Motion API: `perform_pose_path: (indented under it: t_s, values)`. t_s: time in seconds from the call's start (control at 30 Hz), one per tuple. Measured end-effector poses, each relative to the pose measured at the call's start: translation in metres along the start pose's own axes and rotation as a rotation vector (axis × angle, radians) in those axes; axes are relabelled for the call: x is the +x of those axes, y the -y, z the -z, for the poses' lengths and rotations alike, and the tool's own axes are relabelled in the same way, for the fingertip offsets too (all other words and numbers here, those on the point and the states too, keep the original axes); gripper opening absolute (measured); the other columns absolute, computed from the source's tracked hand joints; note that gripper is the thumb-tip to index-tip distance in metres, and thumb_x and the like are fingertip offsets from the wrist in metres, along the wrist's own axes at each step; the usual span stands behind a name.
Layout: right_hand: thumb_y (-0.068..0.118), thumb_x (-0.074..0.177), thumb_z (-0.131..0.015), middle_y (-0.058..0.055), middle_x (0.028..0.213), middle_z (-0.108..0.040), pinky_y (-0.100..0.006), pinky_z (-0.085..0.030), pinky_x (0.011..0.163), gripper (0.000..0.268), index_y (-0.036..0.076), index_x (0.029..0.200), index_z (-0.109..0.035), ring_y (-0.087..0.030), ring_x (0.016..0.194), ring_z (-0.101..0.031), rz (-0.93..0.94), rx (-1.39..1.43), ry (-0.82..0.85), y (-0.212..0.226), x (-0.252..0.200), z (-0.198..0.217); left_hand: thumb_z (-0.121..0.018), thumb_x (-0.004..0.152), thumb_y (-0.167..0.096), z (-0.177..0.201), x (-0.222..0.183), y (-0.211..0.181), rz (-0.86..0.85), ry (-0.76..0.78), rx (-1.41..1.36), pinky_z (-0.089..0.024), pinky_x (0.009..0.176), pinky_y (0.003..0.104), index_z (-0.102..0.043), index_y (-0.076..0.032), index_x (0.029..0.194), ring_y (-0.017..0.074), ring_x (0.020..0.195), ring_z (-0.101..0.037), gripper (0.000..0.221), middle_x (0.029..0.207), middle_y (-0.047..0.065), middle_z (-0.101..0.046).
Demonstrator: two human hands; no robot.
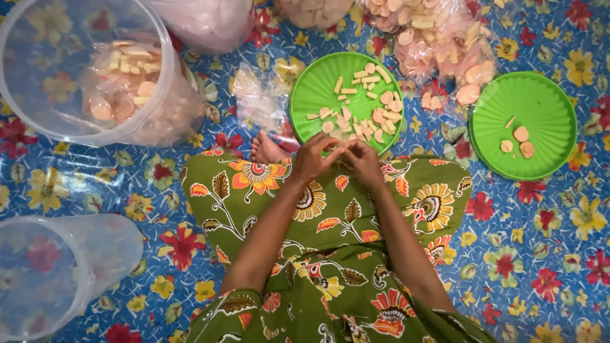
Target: Separating thin food slices and arranging them on a plate
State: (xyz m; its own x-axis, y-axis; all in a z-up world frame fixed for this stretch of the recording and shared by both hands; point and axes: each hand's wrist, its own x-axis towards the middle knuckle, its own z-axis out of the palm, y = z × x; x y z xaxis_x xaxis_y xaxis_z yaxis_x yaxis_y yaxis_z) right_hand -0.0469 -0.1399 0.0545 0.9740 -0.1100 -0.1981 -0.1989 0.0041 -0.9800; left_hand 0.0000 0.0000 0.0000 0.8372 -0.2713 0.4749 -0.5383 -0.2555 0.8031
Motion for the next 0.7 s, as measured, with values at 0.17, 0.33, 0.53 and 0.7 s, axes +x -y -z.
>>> perform_pose_path:
  t_s: [0.17, 0.33, 0.53, 0.7]
  values:
    - [0.005, 0.079, -0.071, -0.003, 0.067, -0.061, -0.023, -0.05, 0.059, 0.01, 0.005, 0.086, -0.064, -0.009, 0.063, -0.057, 0.027, -0.111, 0.043, -0.012, 0.004, -0.001, -0.073, 0.077, -0.023, -0.004, -0.005, 0.009, 0.018, 0.021, 0.049, -0.05, 0.058, 0.032, -0.066, -0.013, 0.087, 0.0223, 0.061, -0.061, 0.016, 0.071, 0.005, -0.059]
    - [0.005, 0.078, -0.072, -0.003, 0.066, -0.061, -0.023, -0.049, 0.058, 0.011, 0.006, 0.086, -0.065, -0.008, 0.062, -0.056, 0.029, -0.099, 0.015, -0.017, 0.012, 0.001, -0.068, 0.081, -0.022, -0.001, 0.001, 0.018, 0.027, 0.037, 0.118, -0.05, 0.06, 0.031, -0.066, -0.016, 0.086, 0.0202, 0.062, -0.061, 0.008, 0.07, 0.001, -0.058]
    - [0.007, 0.08, -0.073, -0.003, 0.076, -0.06, -0.024, -0.05, 0.066, 0.012, 0.006, 0.084, -0.061, -0.01, 0.072, -0.056, 0.091, -0.024, -0.152, -0.013, 0.014, -0.004, -0.067, 0.081, -0.019, 0.001, 0.007, 0.022, -0.012, -0.036, 0.109, -0.049, 0.063, 0.032, -0.064, -0.017, 0.084, 0.0213, 0.065, -0.06, 0.005, 0.073, 0.0, -0.057]
    - [-0.003, 0.08, -0.071, -0.008, 0.082, -0.06, -0.026, -0.051, 0.072, 0.012, 0.005, 0.076, -0.063, -0.016, 0.079, -0.063, 0.379, -0.115, -0.271, -0.036, 0.027, 0.006, -0.068, 0.073, -0.01, 0.029, 0.032, -0.031, -0.108, -0.11, 0.186, -0.044, 0.078, 0.037, -0.061, -0.011, 0.077, 0.0263, 0.092, -0.056, 0.008, 0.104, 0.007, -0.054]
